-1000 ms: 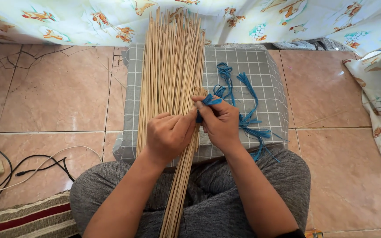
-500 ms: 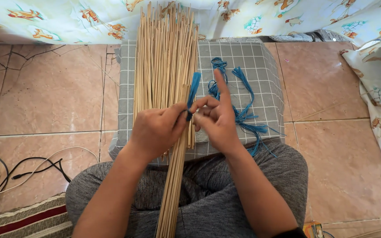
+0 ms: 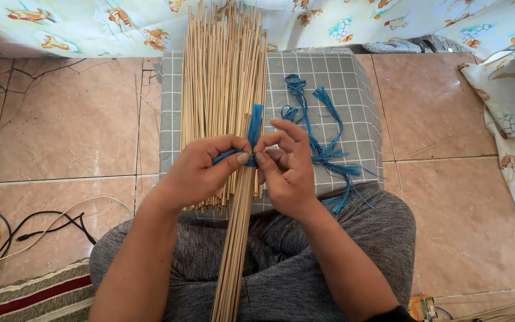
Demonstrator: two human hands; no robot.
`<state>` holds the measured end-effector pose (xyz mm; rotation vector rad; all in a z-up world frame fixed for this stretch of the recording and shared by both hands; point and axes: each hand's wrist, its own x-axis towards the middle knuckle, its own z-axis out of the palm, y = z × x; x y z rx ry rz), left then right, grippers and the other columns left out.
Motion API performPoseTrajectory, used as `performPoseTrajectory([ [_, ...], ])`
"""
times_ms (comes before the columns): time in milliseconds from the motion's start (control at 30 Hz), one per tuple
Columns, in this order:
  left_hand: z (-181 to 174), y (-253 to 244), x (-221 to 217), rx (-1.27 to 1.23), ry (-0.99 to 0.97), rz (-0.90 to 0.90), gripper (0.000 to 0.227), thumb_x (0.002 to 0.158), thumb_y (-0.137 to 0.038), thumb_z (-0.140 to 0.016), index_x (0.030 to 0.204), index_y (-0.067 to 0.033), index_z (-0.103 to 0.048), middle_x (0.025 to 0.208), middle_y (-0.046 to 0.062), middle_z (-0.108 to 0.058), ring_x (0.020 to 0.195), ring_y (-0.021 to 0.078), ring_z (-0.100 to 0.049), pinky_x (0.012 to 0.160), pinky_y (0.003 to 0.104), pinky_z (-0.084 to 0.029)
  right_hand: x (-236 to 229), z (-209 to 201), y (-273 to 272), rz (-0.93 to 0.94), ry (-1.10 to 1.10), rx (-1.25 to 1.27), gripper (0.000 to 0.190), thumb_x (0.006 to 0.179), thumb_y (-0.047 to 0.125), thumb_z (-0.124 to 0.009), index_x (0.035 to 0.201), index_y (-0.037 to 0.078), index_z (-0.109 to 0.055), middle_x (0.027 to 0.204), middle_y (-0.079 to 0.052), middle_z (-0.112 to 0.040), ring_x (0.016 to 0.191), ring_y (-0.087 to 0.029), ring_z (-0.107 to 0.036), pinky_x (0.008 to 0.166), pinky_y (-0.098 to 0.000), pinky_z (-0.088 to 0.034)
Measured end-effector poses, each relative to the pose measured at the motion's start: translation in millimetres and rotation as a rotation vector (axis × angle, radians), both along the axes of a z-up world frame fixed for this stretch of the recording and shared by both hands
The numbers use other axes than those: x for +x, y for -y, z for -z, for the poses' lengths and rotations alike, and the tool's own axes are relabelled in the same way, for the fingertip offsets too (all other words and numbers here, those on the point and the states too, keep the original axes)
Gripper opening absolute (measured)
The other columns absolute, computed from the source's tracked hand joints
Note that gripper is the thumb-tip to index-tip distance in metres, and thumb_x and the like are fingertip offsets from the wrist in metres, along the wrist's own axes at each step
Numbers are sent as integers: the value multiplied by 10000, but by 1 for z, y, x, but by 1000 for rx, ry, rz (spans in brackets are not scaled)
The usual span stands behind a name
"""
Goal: Bundling groups of thin wooden sticks together and securing them with blue plastic twine.
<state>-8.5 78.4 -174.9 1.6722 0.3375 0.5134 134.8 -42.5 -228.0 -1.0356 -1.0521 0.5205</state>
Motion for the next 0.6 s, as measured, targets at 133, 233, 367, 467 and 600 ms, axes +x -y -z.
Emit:
performPoseTrajectory([
  [133, 5, -7, -2, -132, -6, 80, 198, 959, 18, -541, 1012, 88, -718, 408, -14, -455, 305, 61, -448, 339, 206, -405, -10, 2, -1, 77, 44, 11, 405, 989, -94, -546, 1359, 4, -413, 950, -154, -615, 458, -198, -613, 421, -310, -552],
  [233, 9, -7, -1, -180, -12, 129, 200, 968, 15, -532, 998, 94, -714, 408, -4, -473, 294, 66, -469, 333, 204, -416, -14, -6, 3, 176, 113, 8, 263, 989, -72, -565, 1228, 3, -484, 966, -135, -661, 455, -175, -621, 412, -289, -539],
  [367, 14, -3, 1, -272, 22, 62, 185, 981, -15, -564, 1005, 95, -711, 433, -11, -420, 292, 65, -449, 329, 196, -397, -16, -25, 4, 338, 400, 111, 163, 962, -43, -600, 1089, 16, -683, 974, -93, -675, 606, -191, -650, 508, -343, -591],
  [467, 9, 1, -1, -311, 29, 8, 192, 984, -18, -565, 1016, 109, -706, 428, -11, -395, 291, 66, -439, 328, 194, -389, -17, -21, 0, 421, 515, 167, 215, 879, -19, -724, 1091, -1, -751, 1000, -125, -714, 694, -223, -705, 586, -359, -644],
  [600, 14, 8, 1, -344, 11, -67, 199, 981, -35, -581, 1029, 118, -698, 458, -5, -422, 304, 71, -447, 335, 206, -391, -9, -12, -4, 536, 657, 210, 179, 807, -45, -840, 975, 11, -816, 905, -111, -756, 643, -204, -731, 554, -316, -635],
])
